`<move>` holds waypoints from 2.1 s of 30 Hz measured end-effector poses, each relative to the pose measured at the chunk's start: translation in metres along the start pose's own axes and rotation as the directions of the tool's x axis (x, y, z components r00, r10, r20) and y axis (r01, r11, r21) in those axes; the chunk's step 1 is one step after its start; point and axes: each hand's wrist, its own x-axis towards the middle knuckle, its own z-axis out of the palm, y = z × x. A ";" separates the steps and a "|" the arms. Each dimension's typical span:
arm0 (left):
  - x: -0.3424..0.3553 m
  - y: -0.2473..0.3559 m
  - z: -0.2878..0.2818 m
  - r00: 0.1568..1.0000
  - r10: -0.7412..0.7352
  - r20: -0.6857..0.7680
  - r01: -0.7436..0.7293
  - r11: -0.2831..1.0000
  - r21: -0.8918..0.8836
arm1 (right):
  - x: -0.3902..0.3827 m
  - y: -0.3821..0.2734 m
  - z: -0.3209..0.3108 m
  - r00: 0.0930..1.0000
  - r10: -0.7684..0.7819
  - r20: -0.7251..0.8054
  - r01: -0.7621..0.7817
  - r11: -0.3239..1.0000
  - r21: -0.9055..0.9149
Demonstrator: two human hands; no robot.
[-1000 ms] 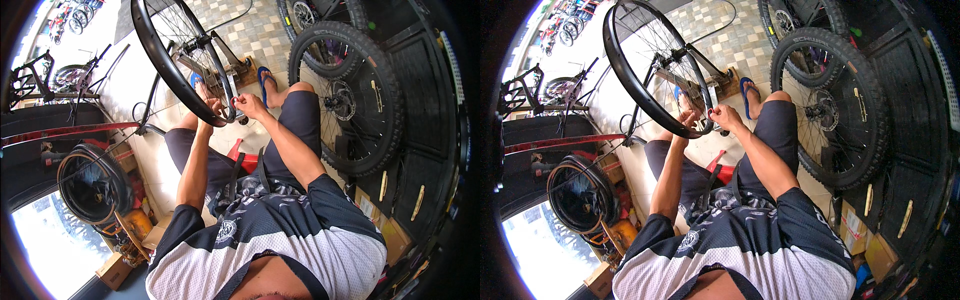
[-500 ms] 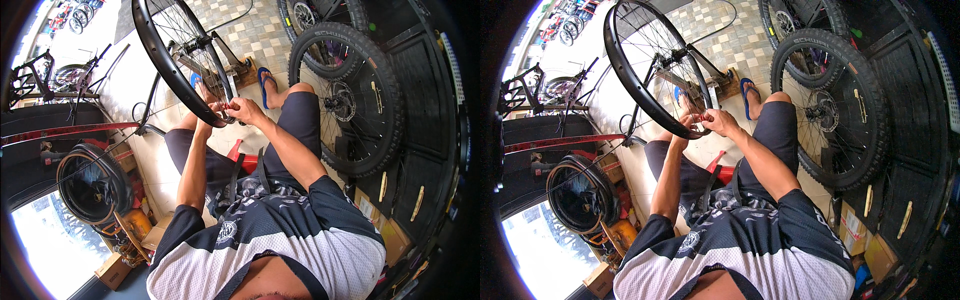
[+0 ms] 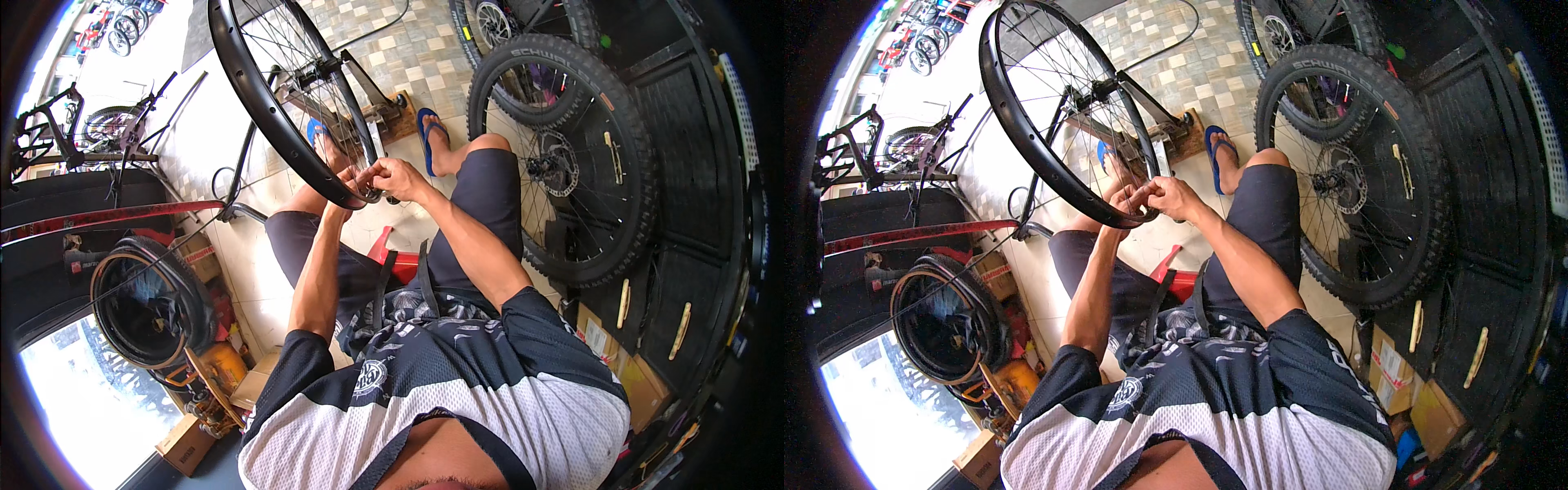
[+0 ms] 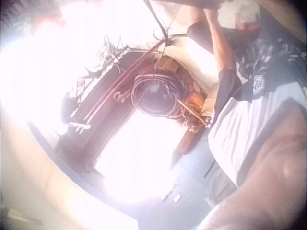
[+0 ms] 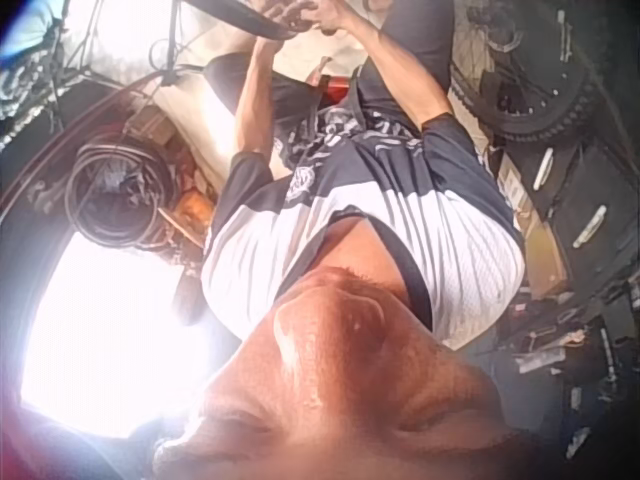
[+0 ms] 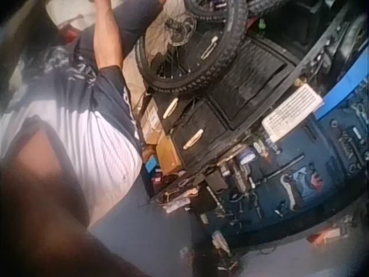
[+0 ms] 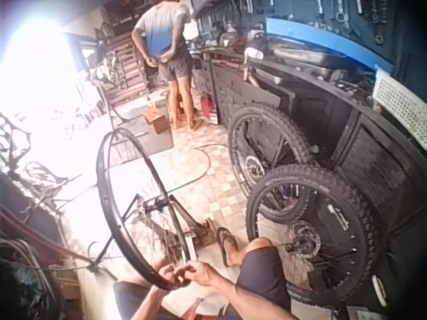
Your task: The person adjusts the spokes of a bicycle wheel mounted on a truing stand, using a spoke wrench to tighten or loosen individual spokes while rotating the wheel to check alignment.
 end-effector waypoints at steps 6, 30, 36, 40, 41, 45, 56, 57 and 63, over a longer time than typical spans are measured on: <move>0.001 -0.003 0.003 0.988 0.134 -0.080 -0.118 0.976 0.182 | 0.010 0.016 -0.004 1.000 0.027 0.007 -0.026 0.999 -0.025; -0.001 0.014 -0.015 0.992 -0.059 0.109 0.038 0.982 0.186 | -0.017 -0.031 0.002 0.994 -0.084 -0.076 0.069 0.979 -0.192; -0.004 0.012 0.006 1.000 0.002 -0.012 -0.001 1.000 0.031 | -0.002 -0.009 0.003 0.999 0.027 -0.037 -0.030 0.996 -0.085; -0.008 0.012 0.013 0.998 0.054 -0.040 -0.053 0.998 0.020 | 0.000 0.002 0.001 0.999 -0.042 -0.020 0.041 0.998 -0.037; -0.008 0.012 0.013 0.995 0.082 -0.054 -0.078 0.995 0.063 | 0.000 0.002 0.002 0.998 -0.052 -0.020 0.052 0.999 -0.004; -0.003 0.009 0.006 0.943 0.005 -0.333 0.015 0.998 0.058 | -0.001 -0.003 -0.001 0.998 -0.020 -0.060 0.019 1.000 -0.003; -0.009 0.006 -0.011 0.993 0.090 -0.080 -0.083 0.992 0.095 | 0.001 -0.002 -0.015 0.948 0.043 -0.315 -0.153 0.930 -0.334; -0.012 0.008 -0.012 0.994 0.074 -0.085 -0.063 0.990 0.126 | 0.002 0.001 -0.013 0.953 0.051 -0.297 -0.156 0.927 -0.340; -0.025 0.018 -0.011 0.987 0.138 -0.078 -0.134 0.990 0.052 | 0.012 0.019 -0.002 0.989 0.046 -0.140 -0.063 0.991 -0.120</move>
